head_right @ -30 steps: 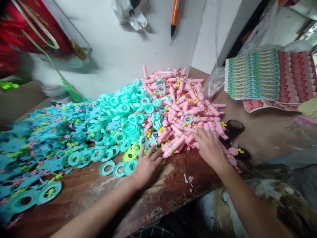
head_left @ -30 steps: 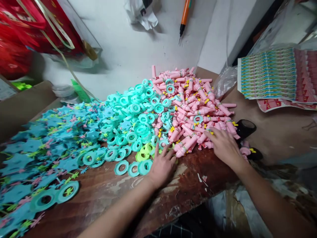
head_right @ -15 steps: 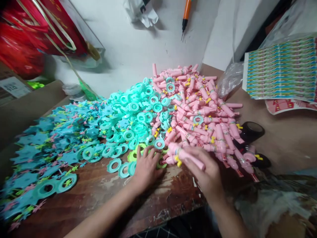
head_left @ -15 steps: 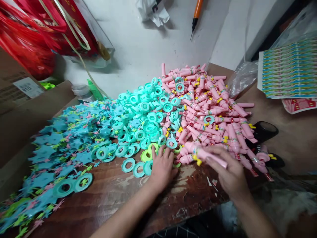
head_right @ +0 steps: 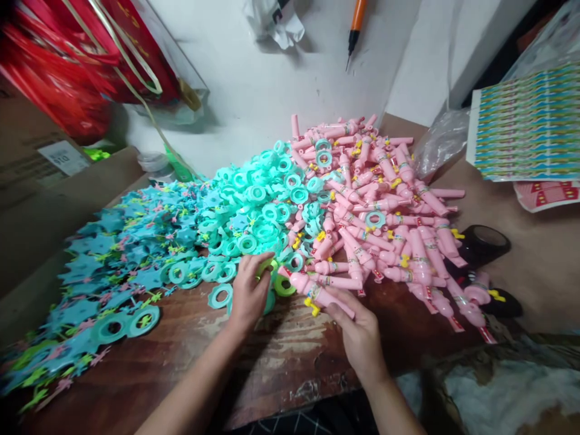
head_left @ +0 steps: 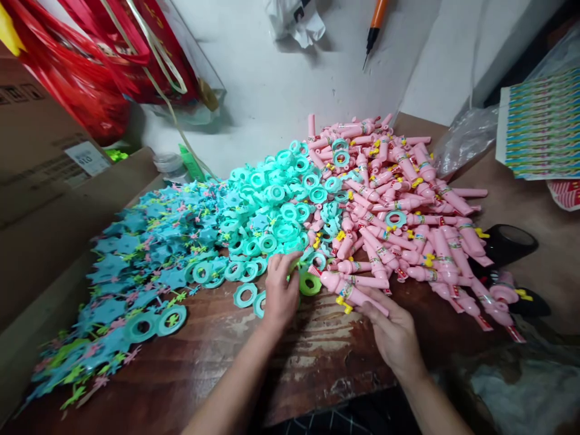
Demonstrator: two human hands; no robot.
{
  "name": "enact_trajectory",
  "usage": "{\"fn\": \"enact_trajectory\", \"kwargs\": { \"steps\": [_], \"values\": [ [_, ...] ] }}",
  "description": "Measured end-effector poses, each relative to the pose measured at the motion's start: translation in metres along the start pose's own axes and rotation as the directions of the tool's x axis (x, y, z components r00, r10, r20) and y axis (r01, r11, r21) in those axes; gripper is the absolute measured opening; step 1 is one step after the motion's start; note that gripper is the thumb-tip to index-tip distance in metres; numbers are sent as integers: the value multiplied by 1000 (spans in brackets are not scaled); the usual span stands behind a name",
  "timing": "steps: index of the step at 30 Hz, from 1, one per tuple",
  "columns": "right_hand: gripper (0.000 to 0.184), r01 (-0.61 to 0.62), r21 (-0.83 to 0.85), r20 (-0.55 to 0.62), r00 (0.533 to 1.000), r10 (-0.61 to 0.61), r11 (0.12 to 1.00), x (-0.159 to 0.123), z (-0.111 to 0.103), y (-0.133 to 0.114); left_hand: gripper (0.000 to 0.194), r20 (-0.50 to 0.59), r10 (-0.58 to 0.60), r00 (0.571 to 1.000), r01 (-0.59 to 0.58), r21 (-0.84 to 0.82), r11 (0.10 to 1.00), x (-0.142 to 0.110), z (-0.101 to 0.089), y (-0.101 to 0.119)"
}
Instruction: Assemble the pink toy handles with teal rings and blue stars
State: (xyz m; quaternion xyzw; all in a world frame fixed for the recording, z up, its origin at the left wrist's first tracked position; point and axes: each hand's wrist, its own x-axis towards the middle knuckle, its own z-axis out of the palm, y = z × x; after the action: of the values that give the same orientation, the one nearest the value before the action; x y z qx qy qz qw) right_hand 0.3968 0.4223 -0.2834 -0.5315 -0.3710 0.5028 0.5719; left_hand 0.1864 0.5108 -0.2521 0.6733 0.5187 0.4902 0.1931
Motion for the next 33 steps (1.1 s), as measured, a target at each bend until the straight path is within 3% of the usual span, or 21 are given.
{"fn": "enact_trajectory", "kwargs": {
  "steps": [2, 3, 5, 7, 9, 11, 13, 16, 18, 19, 20, 22, 23, 24, 26, 27, 28, 29, 30, 33],
  "values": [
    [51, 13, 7, 37, 999, -13, 1000, 1, 14, 0, 28, -28, -233, 972, 207, -367, 907, 1, 3, 7],
    [51, 23, -4, 48, 999, -22, 1000, 1, 20, 0, 25, 1, -338, 941, 281, -560, 779, 1, 4, 12],
    [48, 70, -95, 66, 996, -64, 993, 1, 29, -2, 23, 106, -470, 876, 338, -830, 443, 2, 5, 20],
    [43, 165, -279, 123, 983, -135, 946, -3, 34, -7, 20, 172, -516, 839, 318, -925, 209, 3, 3, 27],
    [41, 278, -505, 244, 954, -174, 817, -12, 39, -14, 29, 175, -563, 808, 304, -942, 143, 2, -3, 34],
    [45, 330, -657, 343, 931, -121, 678, -24, 46, -22, 34, 175, -607, 775, 325, -935, 145, -3, -10, 39],
    [48, 285, -719, 375, 927, 9, 634, -37, 54, -30, 39, 191, -616, 764, 363, -917, 166, -12, -17, 44],
    [40, 104, -646, 382, 902, 203, 756, -50, 66, -39, 56, 242, -569, 786, 432, -873, 225, -34, -26, 50],
    [42, -132, -503, 402, 839, 367, 854, -54, 72, -42, 59, 258, -559, 788, 467, -842, 270, -50, -31, 53],
    [46, -314, -394, 439, 762, 476, 864, -56, 74, -41, 59, 262, -561, 785, 482, -828, 287, -59, -34, 54],
    [51, -513, -269, 505, 646, 573, 815, -58, 76, -39, 59, 263, -563, 784, 491, -817, 303, -66, -37, 54],
    [57, -814, -68, 693, 378, 614, 577, -62, 82, -31, 61, 269, -547, 793, 508, -788, 349, -77, -46, 50],
    [56, -883, -11, 763, 296, 575, 470, -63, 85, -26, 61, 286, -534, 796, 528, -760, 380, -80, -51, 45],
    [55, -910, 27, 800, 268, 537, 413, -64, 90, -20, 58, 297, -524, 798, 548, -720, 426, -79, -58, 36],
    [52, -905, 49, 783, 298, 546, 424, -63, 99, -10, 51, 202, -536, 820, 545, -562, 622, -70, -75, 8],
    [52, -886, 33, 745, 331, 580, 463, -62, 103, -6, 49, 95, -538, 838, 526, -409, 746, -61, -86, -11],
    [52, -864, 7, 700, 364, 614, 504, -60, 106, -3, 46, -90, -496, 864, 475, -179, 861, -50, -98, -32],
    [52, -843, -23, 666, 388, 637, 538, -58, 108, 0, 51, -273, -394, 878, 442, 141, 886, -38, -111, -53],
    [52, -826, -53, 646, 400, 650, 562, -56, 110, 1, 59, -326, -306, 895, 425, 405, 810, -25, -125, -73],
    [51, -793, -113, 640, 403, 655, 598, -53, 108, 4, 52, -258, -293, 921, 389, 532, 752, 4, -163, -122]
  ]
}}
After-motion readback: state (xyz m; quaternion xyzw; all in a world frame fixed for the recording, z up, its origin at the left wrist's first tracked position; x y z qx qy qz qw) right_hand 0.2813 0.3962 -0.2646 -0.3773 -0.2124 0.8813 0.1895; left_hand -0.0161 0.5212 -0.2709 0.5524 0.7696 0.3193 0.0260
